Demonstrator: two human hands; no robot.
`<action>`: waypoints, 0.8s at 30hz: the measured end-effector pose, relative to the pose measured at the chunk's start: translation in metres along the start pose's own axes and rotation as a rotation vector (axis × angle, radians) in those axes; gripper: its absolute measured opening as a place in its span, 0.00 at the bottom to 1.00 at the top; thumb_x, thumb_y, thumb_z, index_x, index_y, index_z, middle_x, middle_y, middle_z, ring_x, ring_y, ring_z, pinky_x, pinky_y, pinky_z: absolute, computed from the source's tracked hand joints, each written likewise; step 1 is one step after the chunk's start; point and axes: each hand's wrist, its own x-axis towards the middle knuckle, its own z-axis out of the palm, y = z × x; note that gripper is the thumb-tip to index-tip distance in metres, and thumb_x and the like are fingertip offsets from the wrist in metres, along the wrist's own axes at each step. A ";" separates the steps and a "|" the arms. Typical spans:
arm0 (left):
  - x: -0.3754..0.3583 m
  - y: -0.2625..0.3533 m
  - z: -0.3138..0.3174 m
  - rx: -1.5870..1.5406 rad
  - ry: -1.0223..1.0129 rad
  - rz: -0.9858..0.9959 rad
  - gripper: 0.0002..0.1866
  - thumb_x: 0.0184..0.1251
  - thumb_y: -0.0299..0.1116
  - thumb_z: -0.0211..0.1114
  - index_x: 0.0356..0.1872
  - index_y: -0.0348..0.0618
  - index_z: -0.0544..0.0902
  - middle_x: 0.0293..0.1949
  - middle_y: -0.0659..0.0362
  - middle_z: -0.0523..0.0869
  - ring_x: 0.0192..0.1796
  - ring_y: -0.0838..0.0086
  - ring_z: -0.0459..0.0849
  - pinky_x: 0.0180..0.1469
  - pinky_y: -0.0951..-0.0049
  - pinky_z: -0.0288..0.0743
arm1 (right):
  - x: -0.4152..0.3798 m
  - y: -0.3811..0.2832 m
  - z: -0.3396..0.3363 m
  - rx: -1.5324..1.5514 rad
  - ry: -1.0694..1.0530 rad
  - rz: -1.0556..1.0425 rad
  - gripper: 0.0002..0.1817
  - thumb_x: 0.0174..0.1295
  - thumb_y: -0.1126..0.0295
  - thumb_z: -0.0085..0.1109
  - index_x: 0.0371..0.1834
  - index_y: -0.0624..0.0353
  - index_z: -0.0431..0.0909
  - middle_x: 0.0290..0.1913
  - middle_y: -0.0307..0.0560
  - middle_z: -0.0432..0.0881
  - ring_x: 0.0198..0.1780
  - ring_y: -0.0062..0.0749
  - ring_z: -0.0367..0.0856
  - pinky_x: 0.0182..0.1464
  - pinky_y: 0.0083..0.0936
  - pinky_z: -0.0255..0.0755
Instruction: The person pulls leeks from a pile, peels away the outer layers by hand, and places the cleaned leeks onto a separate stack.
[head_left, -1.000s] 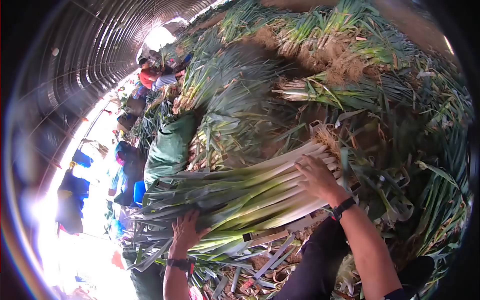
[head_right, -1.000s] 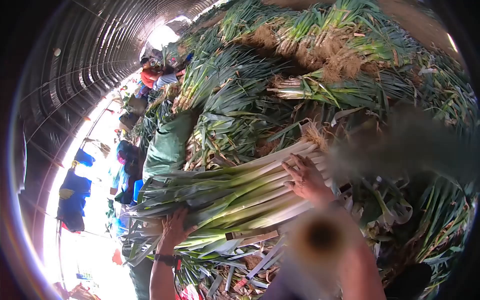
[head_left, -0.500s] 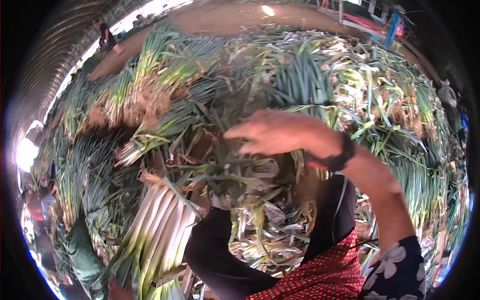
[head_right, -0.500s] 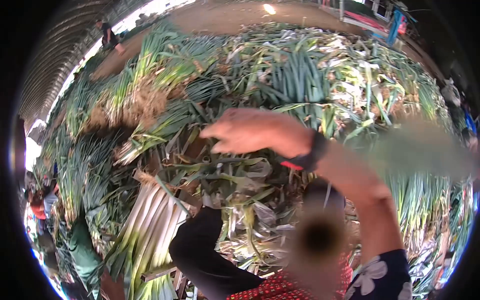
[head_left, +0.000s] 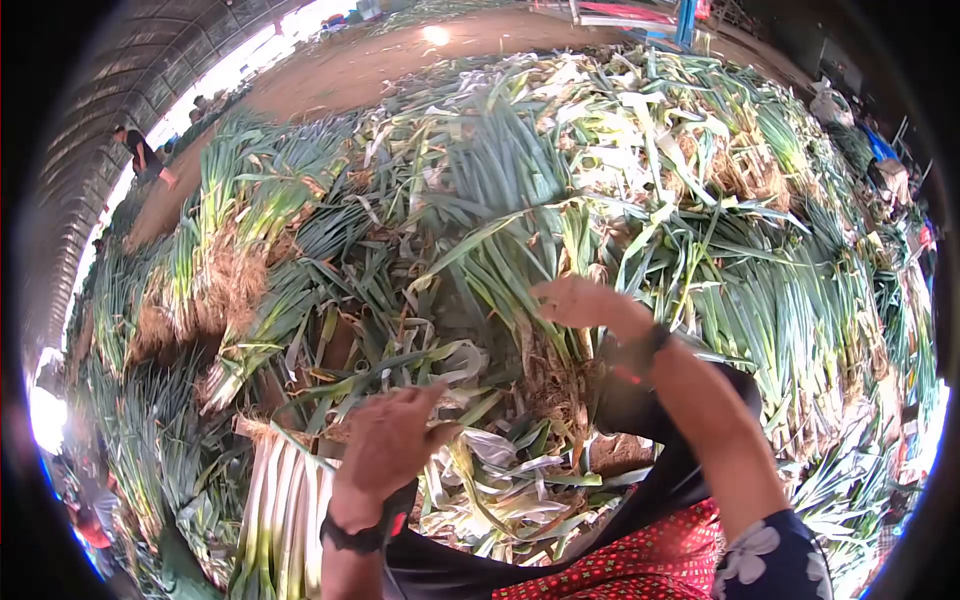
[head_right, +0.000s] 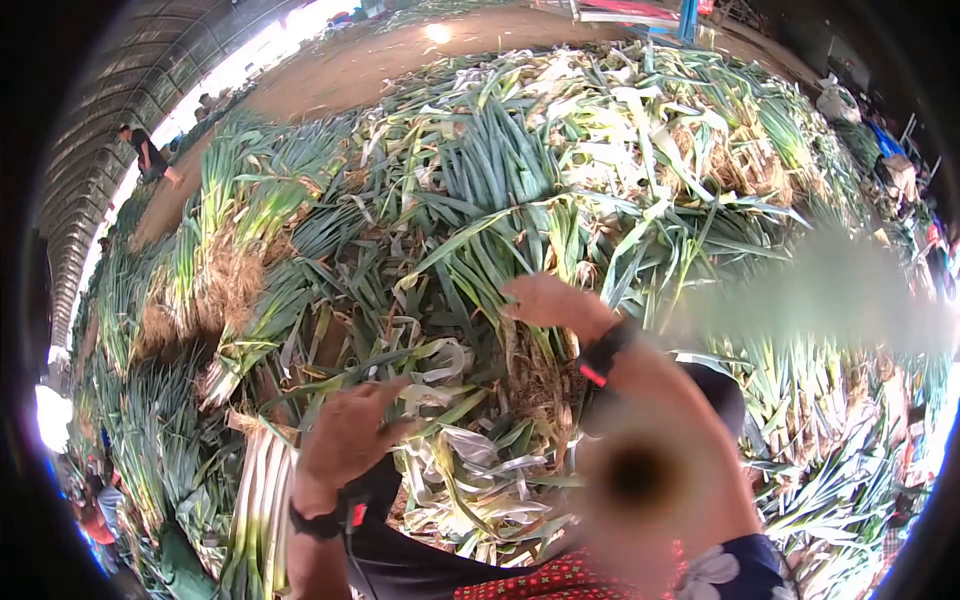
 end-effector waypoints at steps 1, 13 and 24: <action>0.012 0.002 0.014 0.004 -0.009 0.002 0.26 0.64 0.47 0.65 0.59 0.46 0.76 0.44 0.50 0.85 0.48 0.53 0.83 0.52 0.56 0.73 | 0.013 0.026 0.038 -0.051 -0.020 0.097 0.21 0.67 0.55 0.52 0.55 0.57 0.76 0.49 0.56 0.84 0.50 0.53 0.82 0.54 0.41 0.76; 0.080 -0.031 0.111 0.081 -0.267 0.052 0.26 0.67 0.52 0.59 0.57 0.44 0.74 0.39 0.48 0.84 0.43 0.52 0.84 0.45 0.54 0.75 | -0.033 0.093 0.258 0.296 0.197 0.716 0.31 0.55 0.50 0.59 0.56 0.63 0.72 0.47 0.66 0.82 0.51 0.59 0.80 0.61 0.44 0.67; 0.117 -0.036 0.264 -0.245 0.120 -0.322 0.27 0.65 0.40 0.62 0.59 0.32 0.70 0.41 0.36 0.84 0.47 0.40 0.81 0.50 0.49 0.75 | -0.058 -0.066 0.245 0.769 0.344 0.132 0.16 0.61 0.66 0.57 0.47 0.66 0.70 0.38 0.61 0.83 0.40 0.56 0.82 0.42 0.42 0.75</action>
